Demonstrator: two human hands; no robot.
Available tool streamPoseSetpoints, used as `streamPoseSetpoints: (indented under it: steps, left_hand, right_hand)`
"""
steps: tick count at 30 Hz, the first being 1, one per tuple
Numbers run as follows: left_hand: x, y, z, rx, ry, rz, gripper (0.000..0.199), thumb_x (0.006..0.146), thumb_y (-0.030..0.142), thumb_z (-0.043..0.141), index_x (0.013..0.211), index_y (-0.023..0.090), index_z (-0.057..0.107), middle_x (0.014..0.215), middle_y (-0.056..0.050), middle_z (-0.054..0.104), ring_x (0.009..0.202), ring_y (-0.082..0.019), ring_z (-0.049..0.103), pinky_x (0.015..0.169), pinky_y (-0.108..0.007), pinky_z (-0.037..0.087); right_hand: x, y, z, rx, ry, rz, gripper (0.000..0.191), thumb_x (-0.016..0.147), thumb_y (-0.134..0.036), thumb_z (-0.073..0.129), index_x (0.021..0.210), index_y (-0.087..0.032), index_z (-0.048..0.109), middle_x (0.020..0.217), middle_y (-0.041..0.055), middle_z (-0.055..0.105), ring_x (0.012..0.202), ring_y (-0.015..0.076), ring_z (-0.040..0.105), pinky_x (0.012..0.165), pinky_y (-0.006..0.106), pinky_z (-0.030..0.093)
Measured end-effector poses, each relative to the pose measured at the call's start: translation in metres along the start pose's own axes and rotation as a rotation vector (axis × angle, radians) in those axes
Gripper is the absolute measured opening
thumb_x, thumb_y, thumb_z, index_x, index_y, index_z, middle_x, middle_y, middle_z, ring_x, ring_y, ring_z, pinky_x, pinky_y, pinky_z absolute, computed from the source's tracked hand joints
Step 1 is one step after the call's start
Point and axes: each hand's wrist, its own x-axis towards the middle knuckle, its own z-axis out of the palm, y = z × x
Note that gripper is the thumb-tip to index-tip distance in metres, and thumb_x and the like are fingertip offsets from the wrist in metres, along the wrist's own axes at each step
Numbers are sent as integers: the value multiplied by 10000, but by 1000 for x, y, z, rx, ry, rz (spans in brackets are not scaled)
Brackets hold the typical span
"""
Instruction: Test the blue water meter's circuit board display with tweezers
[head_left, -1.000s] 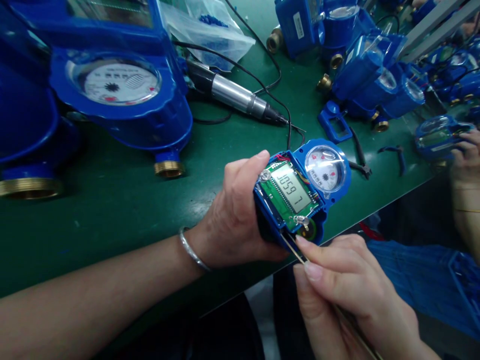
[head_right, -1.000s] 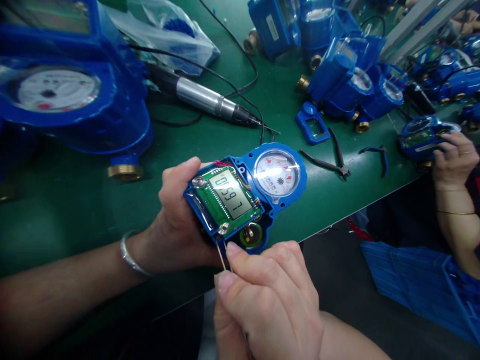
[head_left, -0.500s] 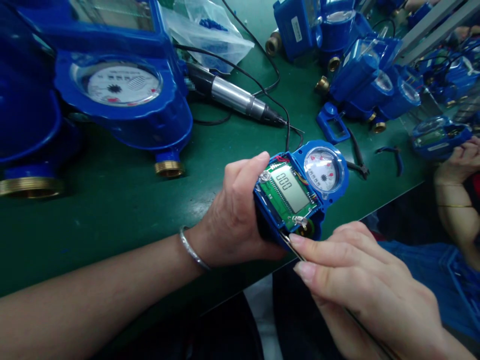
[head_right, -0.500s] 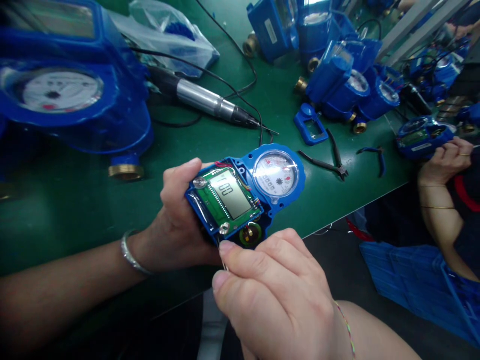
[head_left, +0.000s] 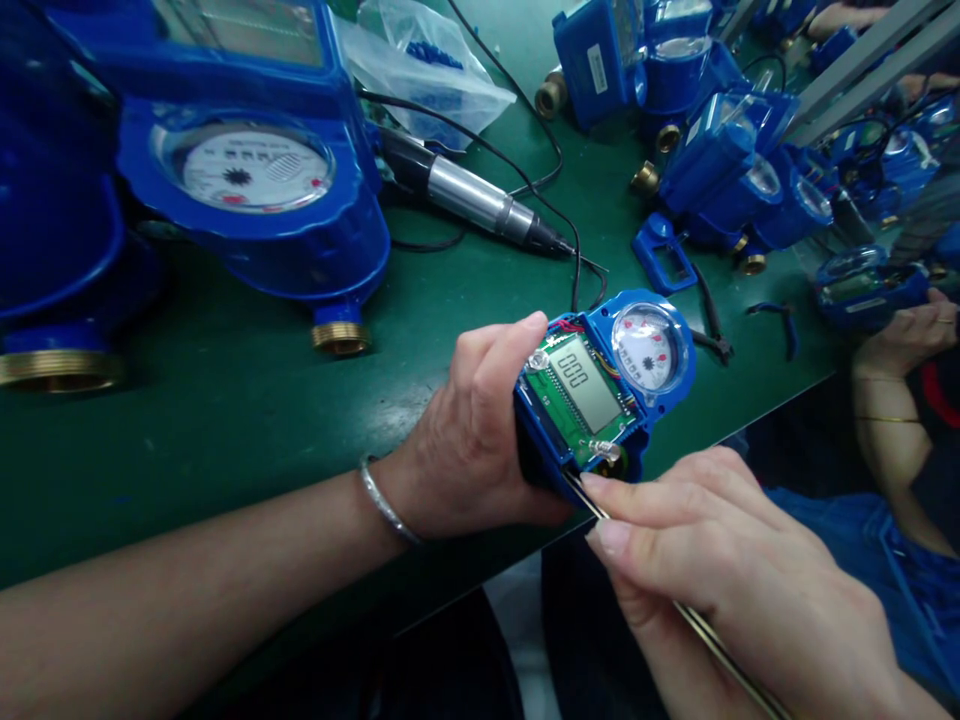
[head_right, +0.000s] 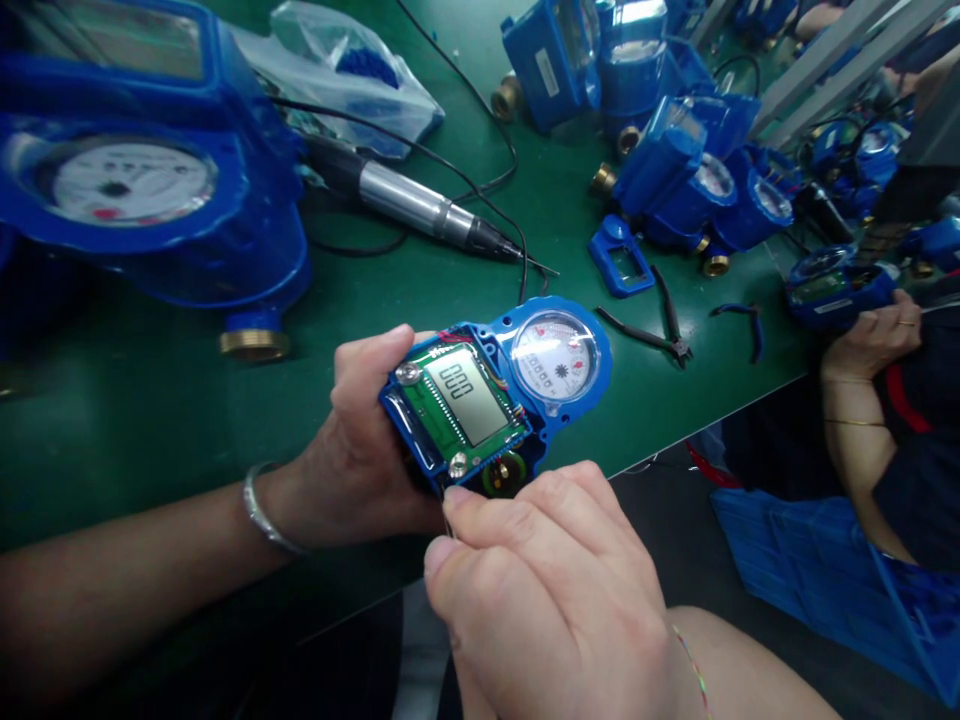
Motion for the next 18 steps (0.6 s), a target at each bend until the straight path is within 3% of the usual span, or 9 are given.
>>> streamPoseSetpoints:
  steps: [5, 8, 13, 18]
  left_hand:
    - [-1, 3, -1, 41, 1, 36, 1259, 572, 456, 841, 1478, 40, 73, 1346, -245, 368, 1216, -391, 432, 996, -534, 458]
    - [-3, 4, -1, 48, 15, 24, 1225, 583, 433, 829, 1479, 44, 90, 1351, -237, 380, 1211, -386, 441, 1006, -539, 449]
    - [-4, 2, 0, 45, 18, 26, 1229, 578, 396, 830, 1492, 79, 72, 1368, -223, 368, 1216, -380, 441, 1001, -529, 464]
    - [-3, 3, -2, 39, 12, 0, 1293, 530, 425, 857, 1497, 118, 56, 1363, -203, 361, 1194, -380, 451, 978, -532, 485]
  right_hand:
    - [20, 4, -25, -114, -209, -241, 205, 920, -92, 545, 771, -141, 678, 936, 39, 743, 654, 134, 630, 590, 327, 462]
    - [33, 7, -38, -190, -364, -431, 293, 960, -86, 463, 803, -138, 706, 983, 54, 742, 673, 139, 649, 595, 326, 476]
    - [43, 11, -43, -271, -479, -638, 362, 963, -93, 379, 821, -167, 705, 988, 67, 739, 714, 161, 626, 623, 338, 464]
    - [51, 13, -42, -326, -542, -807, 370, 961, -107, 364, 792, -187, 683, 847, 50, 718, 693, 154, 572, 633, 330, 427]
